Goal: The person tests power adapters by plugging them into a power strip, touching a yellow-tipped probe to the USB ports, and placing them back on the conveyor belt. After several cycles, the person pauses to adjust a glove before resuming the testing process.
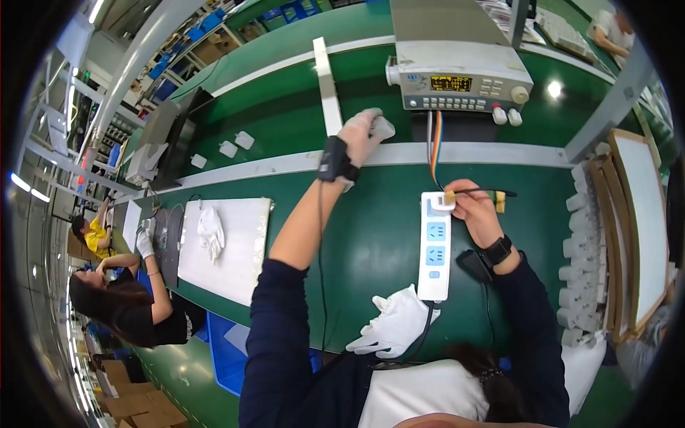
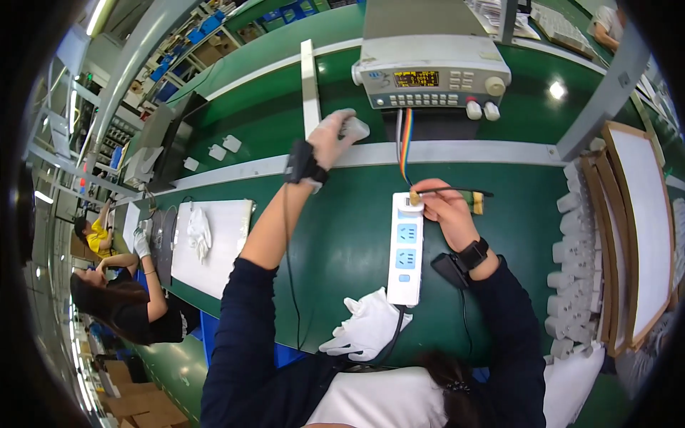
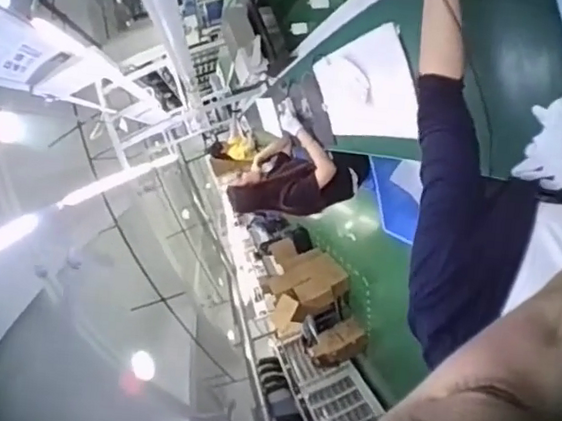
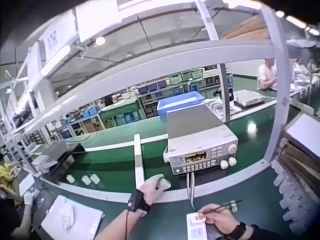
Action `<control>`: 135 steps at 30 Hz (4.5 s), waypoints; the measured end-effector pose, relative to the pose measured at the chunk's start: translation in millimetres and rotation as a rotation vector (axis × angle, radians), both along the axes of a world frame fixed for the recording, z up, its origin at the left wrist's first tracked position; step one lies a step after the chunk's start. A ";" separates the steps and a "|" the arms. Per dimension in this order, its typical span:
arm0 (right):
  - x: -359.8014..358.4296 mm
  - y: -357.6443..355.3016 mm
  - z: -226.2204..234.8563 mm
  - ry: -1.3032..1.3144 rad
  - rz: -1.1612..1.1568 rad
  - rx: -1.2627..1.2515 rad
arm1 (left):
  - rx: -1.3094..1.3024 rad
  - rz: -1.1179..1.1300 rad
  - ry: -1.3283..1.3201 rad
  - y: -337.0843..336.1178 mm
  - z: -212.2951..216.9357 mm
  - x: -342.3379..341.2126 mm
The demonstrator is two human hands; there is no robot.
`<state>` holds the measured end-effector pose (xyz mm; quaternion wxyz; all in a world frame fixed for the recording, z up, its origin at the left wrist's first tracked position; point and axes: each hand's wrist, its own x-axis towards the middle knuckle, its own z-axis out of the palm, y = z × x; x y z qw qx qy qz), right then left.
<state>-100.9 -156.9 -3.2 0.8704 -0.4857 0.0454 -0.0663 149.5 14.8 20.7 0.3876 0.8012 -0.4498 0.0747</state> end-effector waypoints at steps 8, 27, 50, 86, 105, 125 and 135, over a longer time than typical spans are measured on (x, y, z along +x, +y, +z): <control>1.2 -7.7 -3.3 0.019 -0.054 0.035 | 0.301 0.045 0.122 -19.8 2.5 0.5; 1.8 7.7 6.6 0.146 -0.108 -0.032 | -0.004 -0.008 -0.061 34.3 -22.1 -63.0; 10.2 -8.0 -11.6 0.062 -0.117 -0.022 | 0.018 -0.037 -0.105 33.1 -52.6 -53.7; 8.4 -14.0 -20.1 0.049 -0.023 -0.036 | 0.207 0.389 -0.219 158.6 -43.6 -175.9; 6.0 6.6 -20.8 0.078 -0.199 -0.037 | 0.198 0.367 -0.149 156.9 -26.9 -181.9; 2.2 16.1 -1.4 0.163 -0.225 -0.039 | 0.256 0.317 -0.174 163.8 -28.7 -176.2; -2.9 9.8 -7.9 0.108 -0.140 0.023 | 0.243 0.316 -0.140 162.4 -22.2 -181.1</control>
